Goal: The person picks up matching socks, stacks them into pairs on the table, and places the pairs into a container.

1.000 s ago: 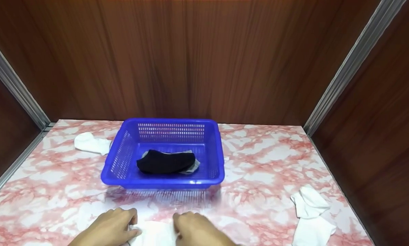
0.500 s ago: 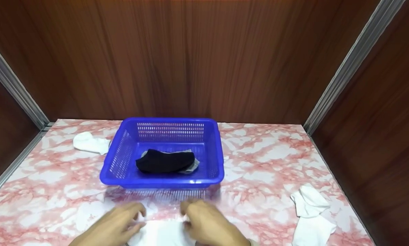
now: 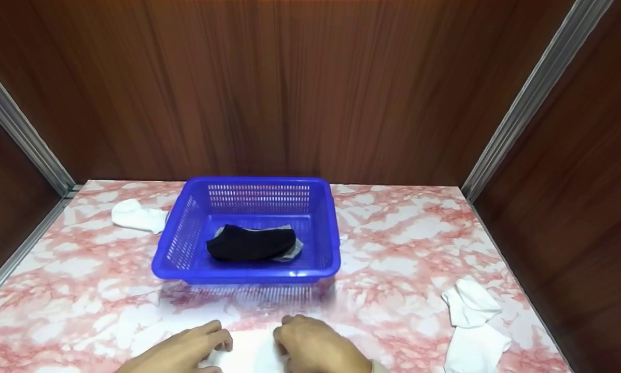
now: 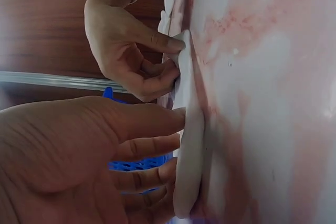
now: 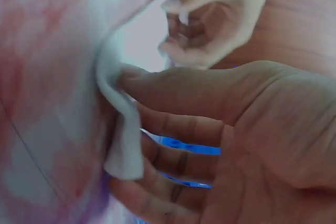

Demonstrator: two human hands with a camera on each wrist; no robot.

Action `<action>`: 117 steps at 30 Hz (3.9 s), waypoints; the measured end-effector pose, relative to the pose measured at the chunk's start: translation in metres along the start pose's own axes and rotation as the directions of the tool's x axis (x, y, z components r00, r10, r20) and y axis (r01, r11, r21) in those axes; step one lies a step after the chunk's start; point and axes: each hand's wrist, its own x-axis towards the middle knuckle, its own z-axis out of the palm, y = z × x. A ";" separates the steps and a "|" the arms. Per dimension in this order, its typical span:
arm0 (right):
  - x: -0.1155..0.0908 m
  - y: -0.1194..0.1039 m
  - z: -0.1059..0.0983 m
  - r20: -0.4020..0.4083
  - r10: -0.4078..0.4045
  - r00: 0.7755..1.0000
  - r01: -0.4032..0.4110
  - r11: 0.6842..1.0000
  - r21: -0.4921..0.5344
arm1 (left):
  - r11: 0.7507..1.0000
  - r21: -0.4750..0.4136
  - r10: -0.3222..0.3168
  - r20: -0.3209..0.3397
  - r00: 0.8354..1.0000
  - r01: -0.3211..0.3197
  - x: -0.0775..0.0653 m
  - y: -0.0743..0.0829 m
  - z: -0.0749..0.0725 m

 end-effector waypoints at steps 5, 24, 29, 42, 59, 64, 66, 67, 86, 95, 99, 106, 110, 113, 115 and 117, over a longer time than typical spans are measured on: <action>-0.003 0.014 -0.007 -0.021 -0.022 1.000 0.021 1.000 -0.017 | 0.999 0.032 -0.017 -0.016 1.000 0.017 -0.001 0.000 0.001; 0.002 0.001 -0.004 -0.044 0.050 0.998 -0.049 0.999 0.020 | 0.998 0.060 0.023 -0.120 0.993 -0.016 0.003 -0.001 0.004; 0.000 0.006 -0.004 -0.027 0.114 0.993 -0.112 0.992 0.064 | 1.000 -0.020 0.004 -0.111 0.994 -0.007 0.000 -0.004 0.005; 0.000 0.010 -0.005 -0.033 0.058 0.998 -0.058 0.998 0.014 | 1.000 0.017 -0.003 -0.073 0.997 0.004 0.001 -0.004 0.001; -0.035 0.023 -0.051 -0.209 -0.014 0.978 0.026 0.998 0.054 | 0.985 0.114 0.172 -0.554 0.815 -0.130 -0.001 0.007 -0.039; -0.056 0.035 -0.062 -0.313 -0.013 0.950 0.018 1.000 0.012 | 0.985 0.123 0.175 -0.693 0.699 -0.124 0.007 0.002 -0.060; -0.065 0.043 -0.063 -0.358 -0.011 0.934 0.004 1.000 -0.021 | 0.988 0.092 0.150 -0.711 0.687 -0.120 0.010 -0.002 -0.070; -0.069 0.047 -0.063 -0.382 -0.012 0.924 -0.003 0.999 -0.040 | 0.990 0.062 0.130 -0.714 0.688 -0.123 0.012 -0.004 -0.074; -0.145 0.146 -0.069 -0.644 0.166 0.747 -0.213 0.977 0.005 | 0.995 -0.027 -0.085 -0.741 0.666 0.097 0.053 -0.067 -0.126; -0.167 0.194 -0.059 -0.580 0.384 0.718 -0.415 0.906 0.085 | 0.978 -0.078 -0.189 -0.728 0.659 0.194 0.069 -0.093 -0.130; -0.172 0.212 -0.049 -0.538 0.458 0.708 -0.463 0.876 0.135 | 0.965 -0.143 -0.254 -0.709 0.658 0.219 0.075 -0.106 -0.130; -0.180 0.238 -0.034 -0.446 0.548 0.708 -0.526 0.830 0.186 | 0.929 -0.295 -0.364 -0.618 0.697 0.223 0.081 -0.123 -0.128; -0.182 0.249 -0.026 -0.413 0.575 0.706 -0.546 0.814 0.198 | 0.913 -0.319 -0.399 -0.558 0.727 0.256 0.081 -0.123 -0.128; -0.182 0.252 -0.023 -0.390 0.592 0.705 -0.559 0.803 0.208 | 0.906 -0.319 -0.413 -0.536 0.736 0.277 0.081 -0.122 -0.129; -0.181 0.253 -0.023 -0.389 0.598 0.700 -0.564 0.798 0.212 | 0.905 -0.312 -0.419 -0.529 0.738 0.290 0.081 -0.121 -0.129; -0.181 0.254 -0.023 -0.398 0.599 0.694 -0.563 0.797 0.218 | 0.904 -0.305 -0.422 -0.528 0.737 0.299 0.081 -0.121 -0.129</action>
